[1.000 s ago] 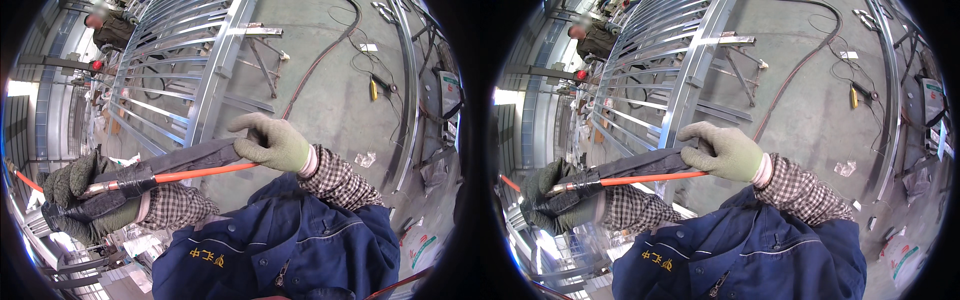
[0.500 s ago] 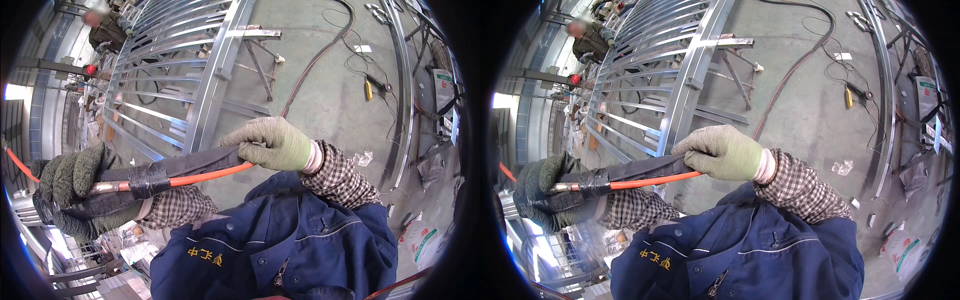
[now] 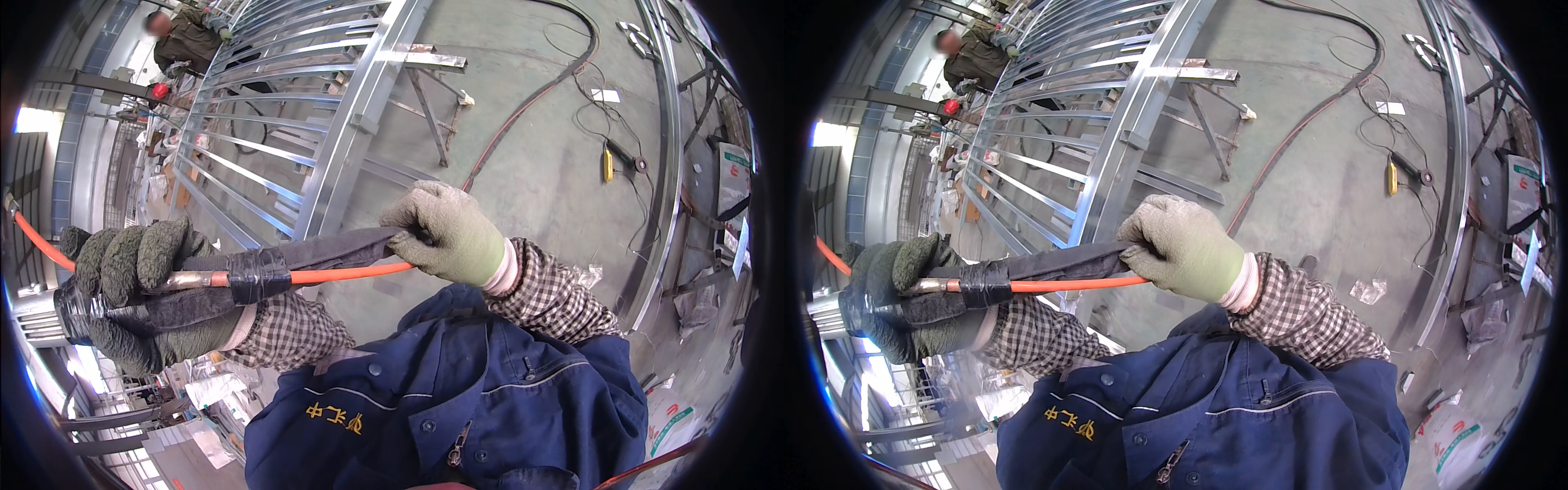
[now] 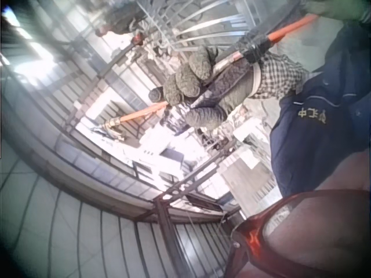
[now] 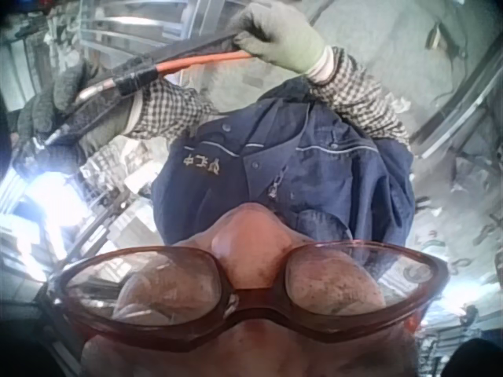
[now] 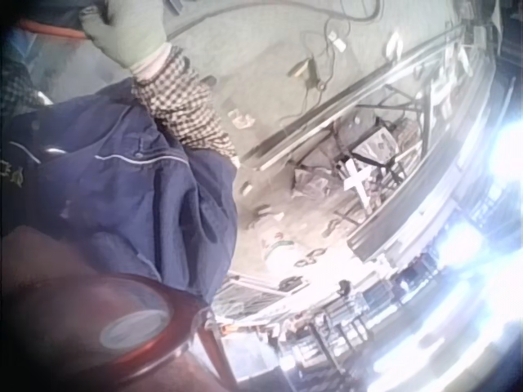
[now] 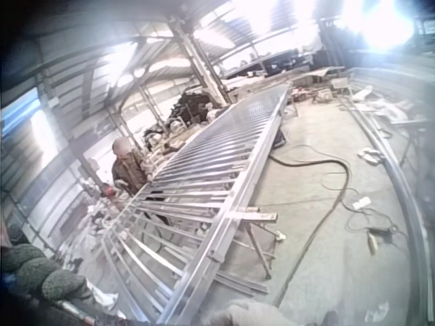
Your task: The person picks up long metal bars and places them into a metal frame structure. They then use a welding tool to secure the bars in place. The person repeats this process multiple times, adding more bars to the frame.
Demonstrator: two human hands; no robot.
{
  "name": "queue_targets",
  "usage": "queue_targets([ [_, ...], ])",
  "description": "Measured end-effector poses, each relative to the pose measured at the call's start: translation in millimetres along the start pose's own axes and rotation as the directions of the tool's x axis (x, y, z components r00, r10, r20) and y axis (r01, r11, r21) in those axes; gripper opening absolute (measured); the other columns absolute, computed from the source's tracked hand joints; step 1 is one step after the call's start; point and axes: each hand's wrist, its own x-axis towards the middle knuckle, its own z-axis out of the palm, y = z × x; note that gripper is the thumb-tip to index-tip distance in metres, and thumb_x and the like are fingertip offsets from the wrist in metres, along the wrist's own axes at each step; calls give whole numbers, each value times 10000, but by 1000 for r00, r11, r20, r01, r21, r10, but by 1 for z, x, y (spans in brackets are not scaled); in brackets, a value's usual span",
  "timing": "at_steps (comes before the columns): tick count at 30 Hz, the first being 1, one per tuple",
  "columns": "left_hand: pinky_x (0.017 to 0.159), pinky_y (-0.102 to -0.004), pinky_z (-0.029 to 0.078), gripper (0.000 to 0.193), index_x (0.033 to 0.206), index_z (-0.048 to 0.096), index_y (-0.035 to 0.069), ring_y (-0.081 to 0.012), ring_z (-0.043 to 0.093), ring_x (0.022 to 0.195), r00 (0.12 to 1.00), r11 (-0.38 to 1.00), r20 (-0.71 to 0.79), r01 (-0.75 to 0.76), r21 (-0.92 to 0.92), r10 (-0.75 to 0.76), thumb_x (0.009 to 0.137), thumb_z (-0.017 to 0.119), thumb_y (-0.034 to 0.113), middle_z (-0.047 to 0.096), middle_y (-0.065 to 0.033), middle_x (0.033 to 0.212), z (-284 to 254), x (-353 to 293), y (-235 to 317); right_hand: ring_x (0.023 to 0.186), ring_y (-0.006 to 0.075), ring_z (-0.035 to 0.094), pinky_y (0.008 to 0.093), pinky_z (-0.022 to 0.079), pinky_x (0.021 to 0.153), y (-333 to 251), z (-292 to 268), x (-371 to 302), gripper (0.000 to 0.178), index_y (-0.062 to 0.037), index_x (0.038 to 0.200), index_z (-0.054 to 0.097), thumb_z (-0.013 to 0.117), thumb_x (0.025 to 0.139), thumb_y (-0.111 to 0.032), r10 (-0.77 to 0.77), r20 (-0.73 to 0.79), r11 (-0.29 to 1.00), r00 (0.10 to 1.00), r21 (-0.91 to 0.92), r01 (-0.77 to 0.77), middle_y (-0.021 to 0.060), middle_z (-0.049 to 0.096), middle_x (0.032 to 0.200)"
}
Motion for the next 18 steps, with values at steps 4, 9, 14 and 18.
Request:
queue_targets([
  [4,647,-209,605,218,877,669,127,-48,699,732,992,983,-47,-107,151,116,803,846,25,712,55,842,21,5,-21,853,312,699,412,558,721,0,-31,-4,193,-80,1040,760,776,851,-118,-17,4,991,1000,-131,17,106,704,901],
  [9,654,-216,613,236,879,672,123,-56,705,740,997,995,-2,-77,61,78,787,852,2,711,49,830,46,8,-45,861,310,707,419,567,739,5,-71,-6,208,-63,1097,762,756,898,-123,-40,94,999,995,35,37,109,716,929],
  [14,634,-243,600,223,857,676,119,-69,694,719,996,996,-63,-62,65,66,782,850,1,702,43,809,70,10,-70,911,320,714,413,576,790,14,-100,-12,193,-101,1104,753,728,951,-217,-46,123,994,991,101,34,98,724,975],
  [18,648,-284,577,148,881,670,102,-102,680,729,998,998,-36,-52,-22,52,862,817,95,685,14,822,78,15,-87,853,321,703,417,569,741,18,-117,-12,243,-70,1153,750,743,913,-112,-102,137,988,985,128,85,120,716,917],
])
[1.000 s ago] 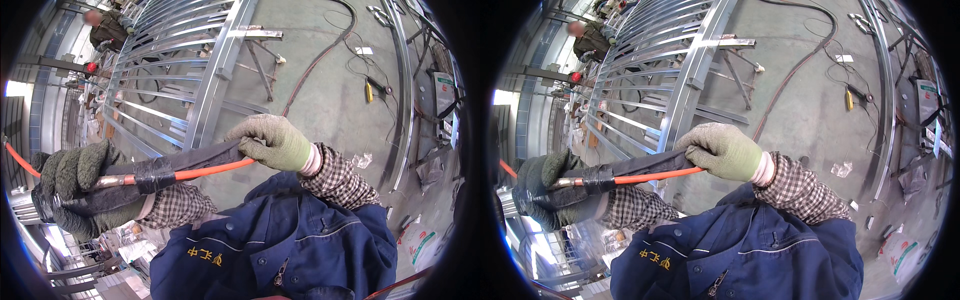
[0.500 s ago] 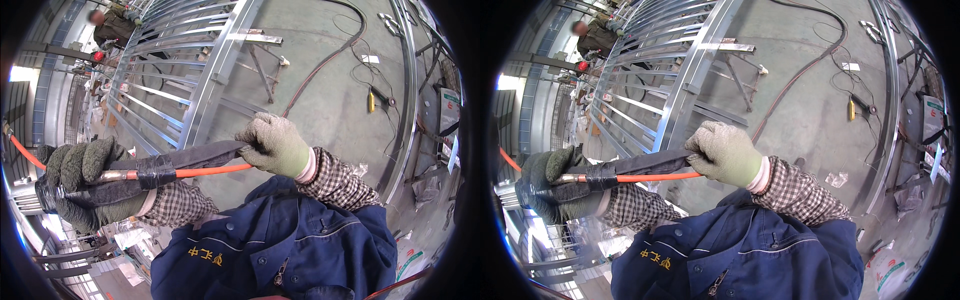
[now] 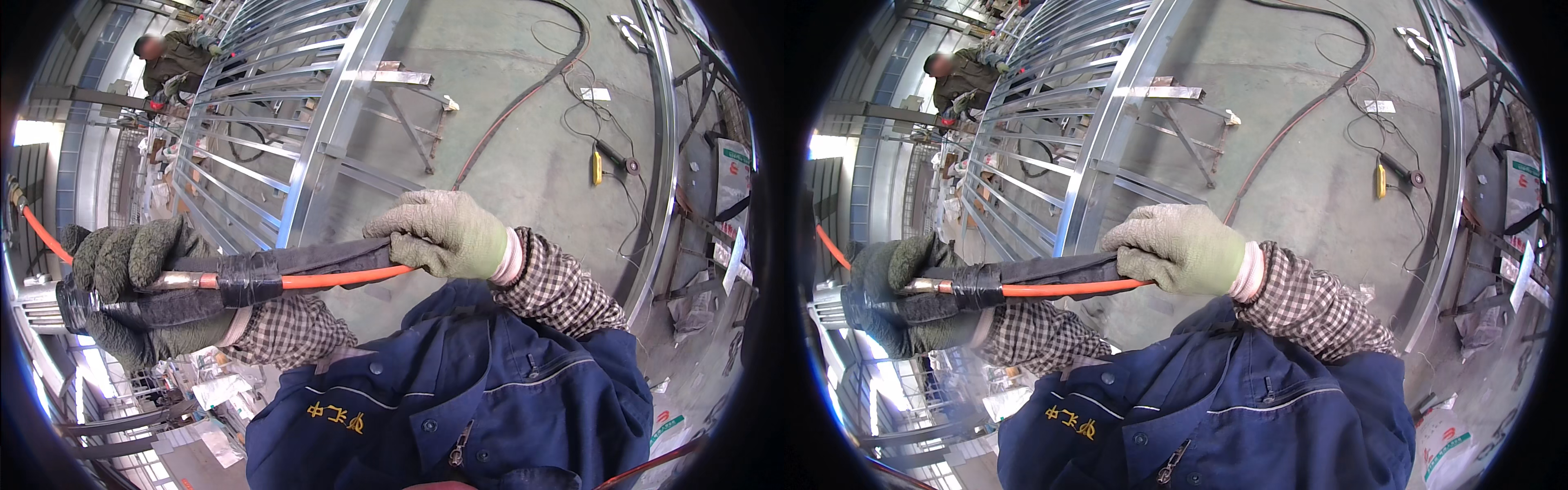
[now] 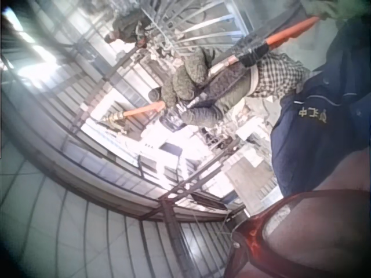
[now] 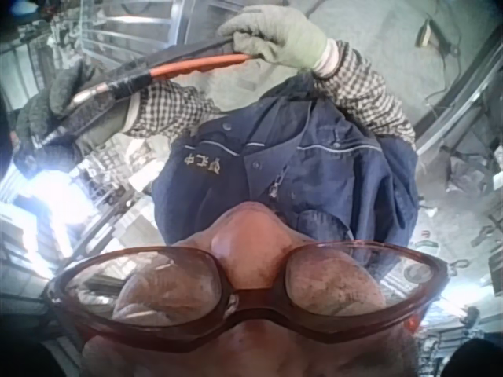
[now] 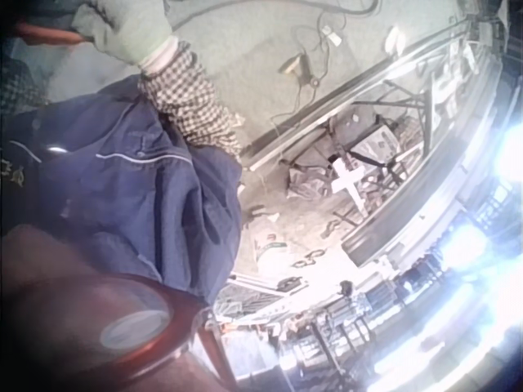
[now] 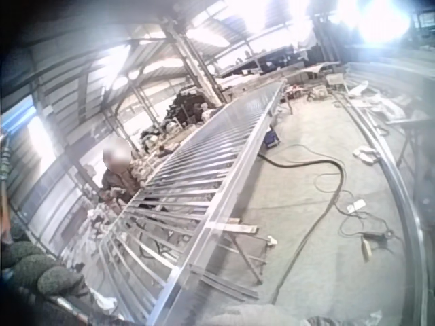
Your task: The person picks up long metal bars and places them into a metal frame structure. They then use a welding tool to secure the bars in place. The person repeats this process multiple times, adding more bars to the frame.
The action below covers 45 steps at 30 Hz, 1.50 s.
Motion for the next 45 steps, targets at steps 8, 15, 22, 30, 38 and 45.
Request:
queue_targets([
  [8,777,-323,529,294,1053,594,92,-108,658,864,983,991,134,133,-27,-129,859,814,76,644,2,945,-2,4,-19,840,333,693,446,560,707,-3,-15,8,212,-107,1050,737,773,846,-151,23,-148,941,989,-331,-72,109,678,870],
  [15,756,-253,580,201,847,592,113,-98,672,738,901,540,88,-330,774,424,1016,629,216,644,-20,822,-1,12,-69,801,339,684,447,555,697,12,-16,26,246,-131,1055,707,798,832,-180,8,-354,851,935,-489,-192,107,672,877],
  [22,754,-263,584,190,889,617,95,-115,674,766,950,830,47,-292,476,307,1021,620,231,651,-40,858,-24,54,-93,850,309,725,427,571,698,50,-30,46,414,-107,1228,735,809,826,-171,-237,-180,851,955,-512,115,103,726,985],
  [30,751,-274,589,200,936,647,75,-134,676,799,968,906,60,-248,342,242,1026,609,249,660,-63,900,-51,89,-123,894,300,756,400,595,735,79,-47,64,472,-13,1419,648,722,959,-86,-76,-153,997,985,22,80,200,706,1154],
  [38,748,-286,594,231,984,676,54,-154,678,831,966,914,71,-259,313,250,1032,598,267,668,-86,941,-54,115,-152,1076,386,676,465,564,916,83,-29,105,500,-54,1264,683,829,867,-319,137,-502,891,854,-314,-328,182,681,1118],
  [45,746,-295,598,271,1026,701,36,-171,680,859,942,843,55,-323,430,332,1036,588,282,676,-106,978,-46,138,-201,957,369,689,446,553,818,106,-91,110,423,-49,1171,707,844,868,-310,199,-375,974,906,-22,-223,166,690,981],
])
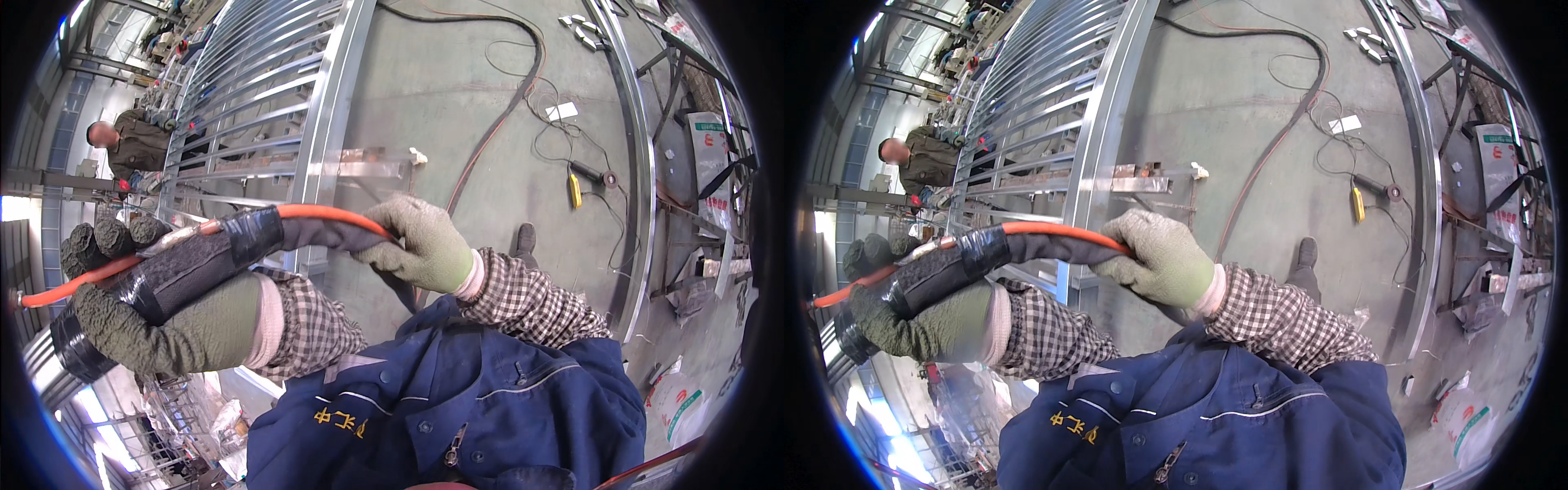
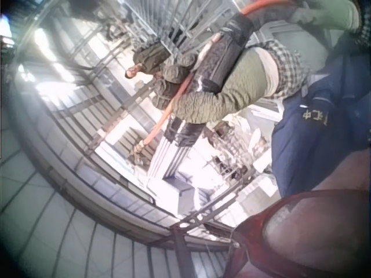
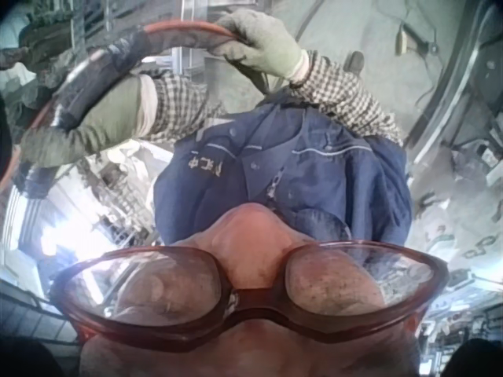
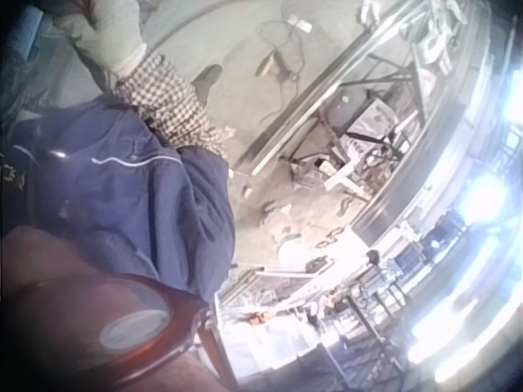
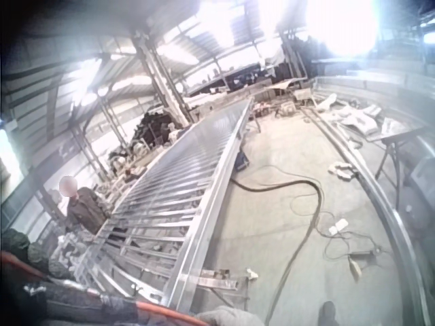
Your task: The person picks up long metal bars and places them into a metal frame structure. They then use a welding tool to secure the bars in place. The person repeats this process multiple times, adding more bars to the frame.
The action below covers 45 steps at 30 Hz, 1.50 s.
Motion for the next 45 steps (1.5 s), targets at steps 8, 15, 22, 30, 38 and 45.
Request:
queue_targets([
  [8,751,-323,605,369,1214,735,6,-209,691,909,916,827,-327,-8,562,231,1040,602,303,697,-154,1059,65,-18,-94,993,416,686,476,550,872,39,-77,66,513,-32,1247,677,824,900,-380,-243,-150,964,958,-148,221,200,688,1078],
  [15,850,-343,657,526,1336,610,-68,-271,750,994,899,740,-130,-254,622,418,942,772,240,708,-239,1231,117,-22,-167,935,434,703,475,564,810,63,-158,135,357,-49,1136,695,756,958,-352,-51,133,999,990,19,49,214,698,989],
  [22,858,-341,649,603,1437,522,-72,-258,736,1004,972,981,-222,115,155,-79,975,742,248,689,-216,1272,153,9,-248,789,411,685,450,534,714,105,-223,218,240,-34,1068,701,654,1002,-260,-37,240,983,970,183,-8,202,670,866],
  [30,866,-306,580,445,1416,562,35,-174,664,994,945,982,-271,187,-12,-184,1033,703,213,682,-59,1158,153,18,-438,827,430,622,458,499,706,209,-273,344,161,-26,976,661,630,973,-184,-74,54,991,996,115,67,197,625,871],
  [38,753,-255,533,369,1257,581,50,-86,637,893,871,923,-384,371,104,-307,950,765,-43,652,-6,1028,219,98,-613,731,314,638,441,480,633,292,-347,506,101,-10,989,647,570,971,-73,131,-43,950,991,-279,-137,197,656,823],
  [45,853,-298,574,546,1376,458,36,-136,661,991,954,956,-71,293,16,-291,934,771,-36,633,-37,1136,237,166,-720,1011,411,694,484,534,897,358,-486,703,490,44,1362,616,510,1057,-324,67,50,867,997,-498,-33,248,715,1105],
])
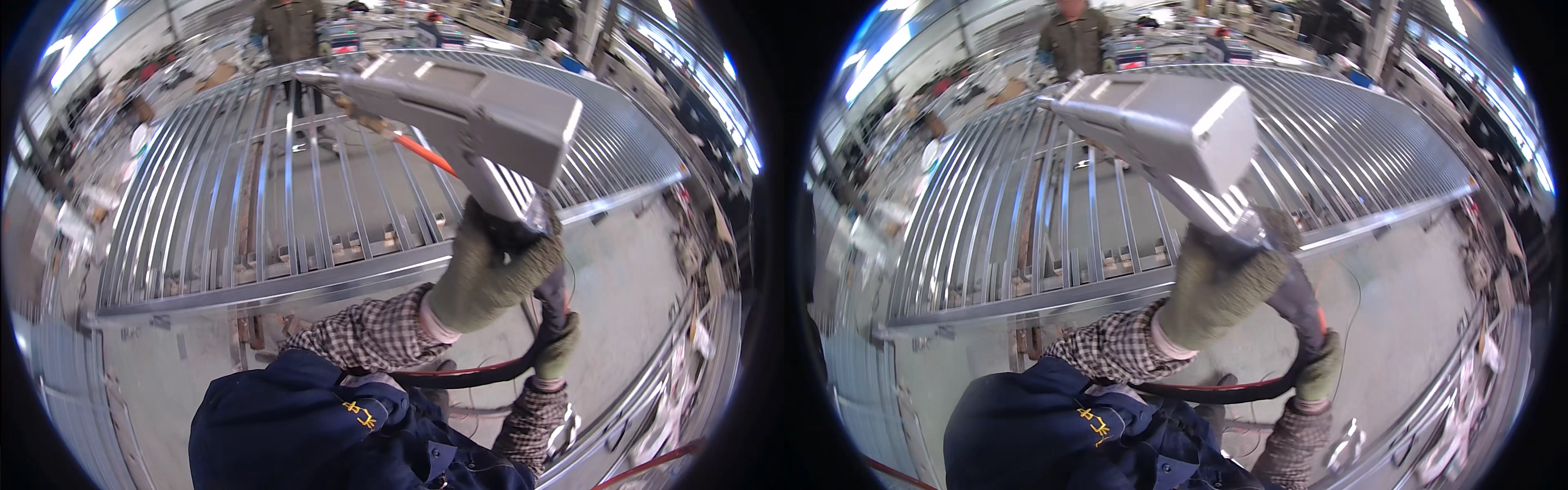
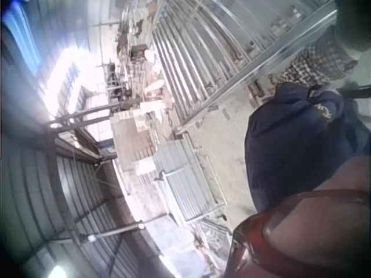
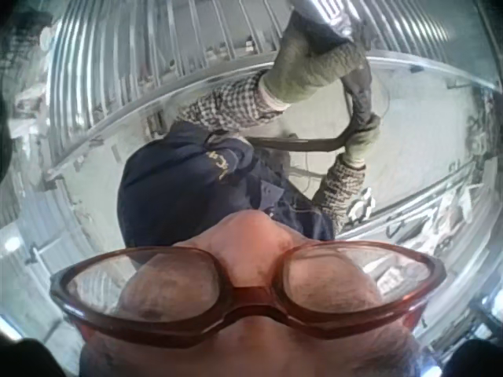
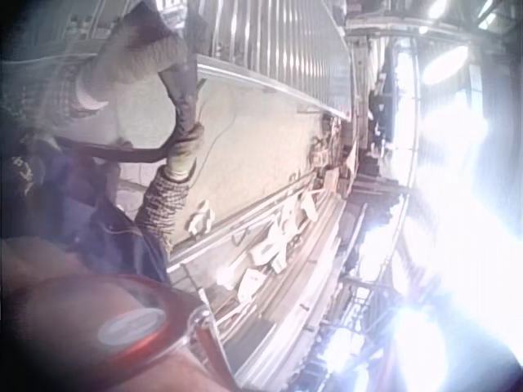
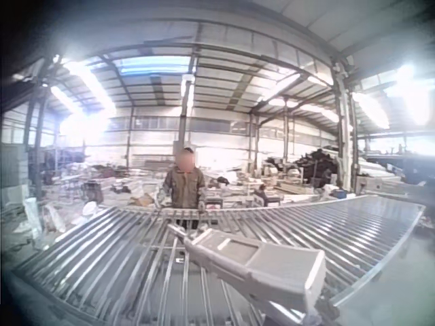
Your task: The person picks up long metal bars and places them into a metal frame structure. They then use a welding tool to secure the bars in place. The person repeats this process multiple times, adding more bars to the frame.
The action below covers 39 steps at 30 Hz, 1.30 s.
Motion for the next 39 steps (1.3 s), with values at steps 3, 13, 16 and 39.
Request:
queue_targets([
  [3,875,-300,557,599,1380,427,-8,-140,652,1020,994,961,-104,69,269,-42,926,812,66,623,-57,1143,-2,6,-33,1008,422,701,492,542,893,43,-12,66,499,57,1355,612,490,1066,-332,-200,137,980,970,35,198,252,718,1088],
  [13,824,-295,564,567,1361,449,15,-120,661,985,929,924,-348,240,299,-128,925,810,31,616,-55,1139,-18,13,-143,1143,224,665,367,519,1036,19,44,200,381,20,1418,611,524,1145,-230,-379,422,801,824,595,64,129,692,1309],
  [16,855,-324,554,730,1425,447,0,-127,612,1006,881,878,-383,394,271,-277,874,900,156,615,-59,1177,-25,-12,-156,1211,240,655,396,500,1077,-26,57,204,463,35,1453,587,683,1063,-196,-383,498,826,778,562,47,155,662,1364],
  [39,912,-361,598,461,1322,664,47,-217,753,1063,660,444,-352,727,524,-664,993,742,360,771,-110,1121,-247,-16,-153,562,105,600,256,454,475,-114,163,312,403,-19,1086,669,671,1043,-420,-213,641,957,737,289,25,38,668,791],
])
